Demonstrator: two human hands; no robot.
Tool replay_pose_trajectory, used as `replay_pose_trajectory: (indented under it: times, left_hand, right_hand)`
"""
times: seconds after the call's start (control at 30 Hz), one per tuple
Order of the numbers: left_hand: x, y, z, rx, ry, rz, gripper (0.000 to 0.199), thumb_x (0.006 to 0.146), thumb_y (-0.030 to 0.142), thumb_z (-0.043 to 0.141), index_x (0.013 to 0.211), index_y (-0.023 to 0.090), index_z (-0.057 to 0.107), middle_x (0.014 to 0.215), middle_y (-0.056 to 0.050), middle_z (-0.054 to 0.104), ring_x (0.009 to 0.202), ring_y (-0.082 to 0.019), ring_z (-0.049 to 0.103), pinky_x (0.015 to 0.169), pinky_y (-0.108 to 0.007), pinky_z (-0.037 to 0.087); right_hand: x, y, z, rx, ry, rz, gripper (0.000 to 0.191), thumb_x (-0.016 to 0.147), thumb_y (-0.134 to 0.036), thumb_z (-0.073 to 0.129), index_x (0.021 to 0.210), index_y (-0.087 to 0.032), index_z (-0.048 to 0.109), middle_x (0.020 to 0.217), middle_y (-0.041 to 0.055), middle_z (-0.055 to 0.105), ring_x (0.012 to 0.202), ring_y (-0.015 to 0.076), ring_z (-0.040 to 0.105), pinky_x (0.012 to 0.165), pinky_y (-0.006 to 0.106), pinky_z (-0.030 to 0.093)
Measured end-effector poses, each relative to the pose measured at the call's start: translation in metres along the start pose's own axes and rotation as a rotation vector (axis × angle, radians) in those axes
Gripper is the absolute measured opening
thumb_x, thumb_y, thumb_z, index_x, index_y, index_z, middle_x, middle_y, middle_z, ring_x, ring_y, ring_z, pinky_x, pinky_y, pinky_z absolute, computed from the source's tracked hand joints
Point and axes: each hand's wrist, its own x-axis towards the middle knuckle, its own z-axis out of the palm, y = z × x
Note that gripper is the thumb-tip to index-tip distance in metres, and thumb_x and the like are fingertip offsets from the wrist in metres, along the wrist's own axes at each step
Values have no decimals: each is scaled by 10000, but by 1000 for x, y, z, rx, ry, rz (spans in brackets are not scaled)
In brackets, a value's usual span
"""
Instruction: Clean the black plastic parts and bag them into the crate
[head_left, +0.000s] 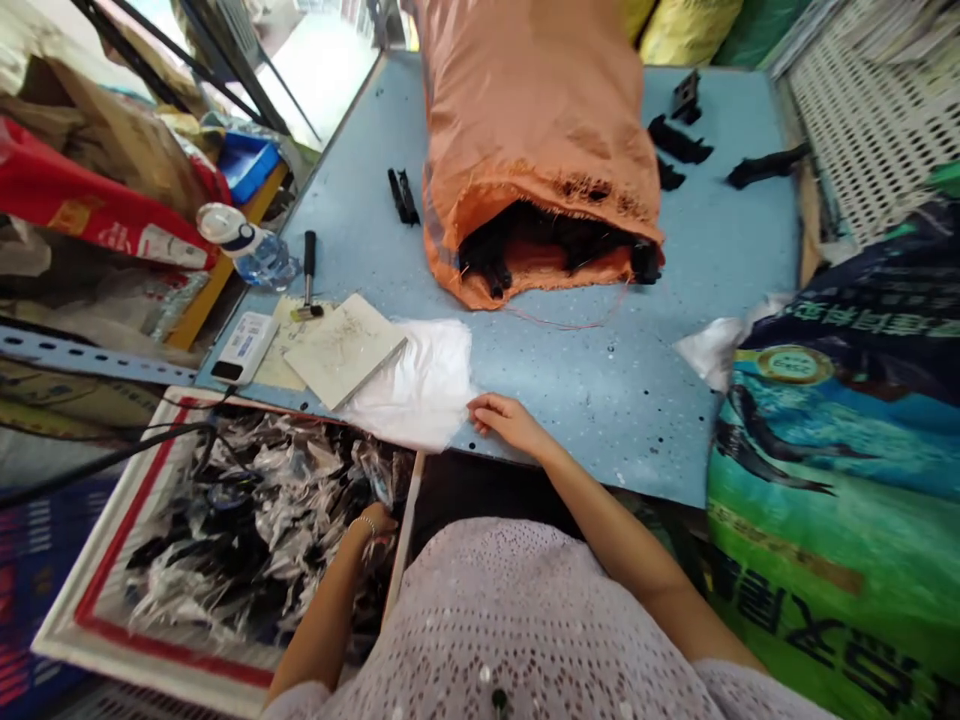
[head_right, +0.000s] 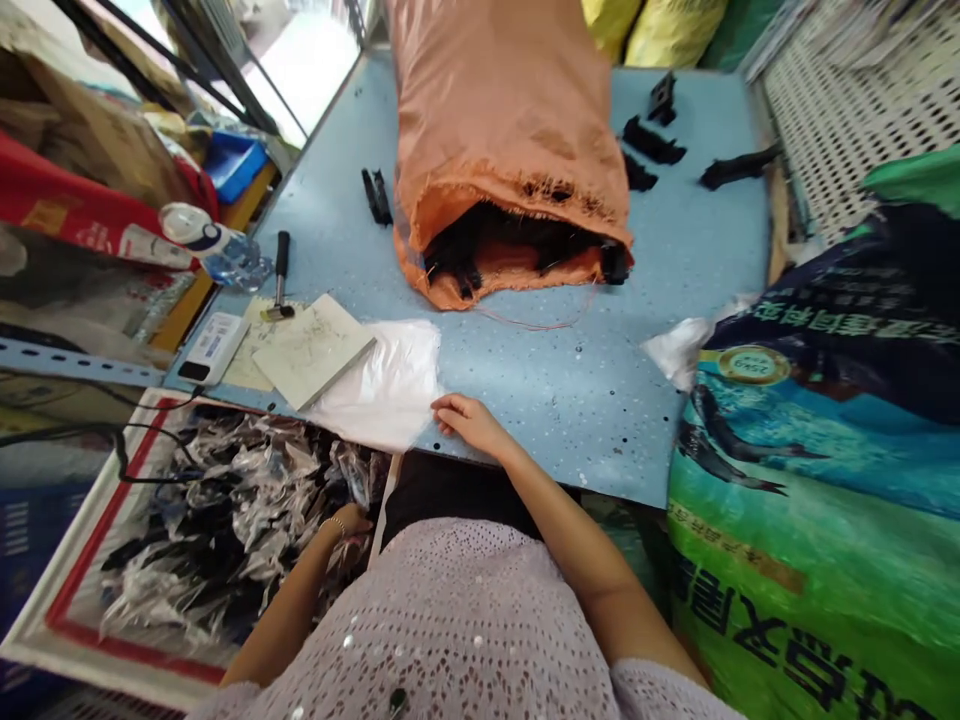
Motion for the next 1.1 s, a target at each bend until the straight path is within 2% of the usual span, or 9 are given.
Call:
replay_pose_trajectory:
  times: [0.17, 0.27, 0.33, 0.43, 0.53, 0.63, 0.8, 0.93, 1.1]
  left_hand:
    - [-18, 27, -63, -114, -97, 267, 365, 916, 473, 631, 980, 127, 729, 824, -66, 730, 759, -234, 714, 710, -336, 577]
    - [-23, 106, -125, -301, 65, 772, 402, 964, 479, 550, 1242, 224, 690, 1156, -79, 743, 1035, -233, 703, 926, -362, 561]
    - [-12, 180, -174, -259, 414, 972, 374, 986, 388, 518, 1294, 238, 666, 1275, -91, 705, 1166, -242, 656, 1079, -409, 484]
    - [24, 287, -244, -129, 907, 911, 452, 953, 184, 483, 1391, 129, 579, 1442, -188, 578, 1385, -292, 496, 1195, -467, 357]
    - [58, 346, -280, 59, 1001, 643, 585, 866, 166, 631, 1429, 66, 505, 1424, -263, 547, 1388, -374, 445, 1148, -530, 370]
    - [70, 349, -279, 151, 939, 576, 591, 820, 250, 734, 1366, 106, 558, 1334, -242, 588, 1286, -388, 505, 1061, -522, 435]
    - [44, 310, -237, -155, 731, 955, 613, 732, 367, 826, 1267, 151, 616, 1206, -138, 593, 1158, -303, 571, 1033, -424, 462]
    - [-1, 291, -183, -624, 417, 1169, 579, 821, 500, 731, 1272, 163, 597, 1150, -95, 629, 1092, -267, 580, 976, -387, 460]
    - [-40, 285, -120, -975, 53, 1001, 479, 847, 577, 695, 1117, 188, 621, 829, -12, 618, 751, -162, 562, 692, -281, 448]
  right_hand:
    - [22, -24, -41, -186, 140, -97, 337, 914, -375, 593, 1183, -192, 680, 1000, 71, 720, 794, 173, 668, 785, 357, 562]
    - [73, -67, -78, -528, 423, -315, 332, 955, -287, 515, 1244, -193, 650, 1190, 120, 684, 1087, 240, 633, 1002, 421, 495]
    - [118, -99, -93, -786, 576, -365, 389, 972, -244, 487, 1334, -146, 593, 1318, 181, 618, 1254, 291, 542, 1094, 460, 416]
    - [171, -129, -99, -1071, 658, -207, 430, 996, -239, 468, 1376, -52, 539, 1337, 272, 564, 1260, 359, 511, 1071, 505, 402]
    - [184, -127, -103, -1133, 624, -142, 362, 993, -204, 457, 1274, -35, 611, 1232, 268, 605, 1179, 352, 553, 1032, 484, 422]
    - [158, -106, -120, -1111, 592, -187, 359, 973, -130, 413, 1237, -97, 654, 1212, 207, 628, 1153, 298, 572, 1025, 427, 436]
    - [84, -81, -146, -1011, 589, -267, 382, 995, -161, 348, 1228, -148, 650, 1115, 140, 660, 1085, 249, 614, 985, 398, 484]
    - [33, -91, -130, -736, 605, -558, 392, 1072, -423, 334, 1330, -207, 534, 1157, 110, 653, 1060, 223, 639, 929, 376, 515]
    - [4, -110, -101, -850, 608, -653, 483, 1005, -662, 381, 943, -226, 578, 867, 73, 635, 818, 220, 607, 782, 365, 493]
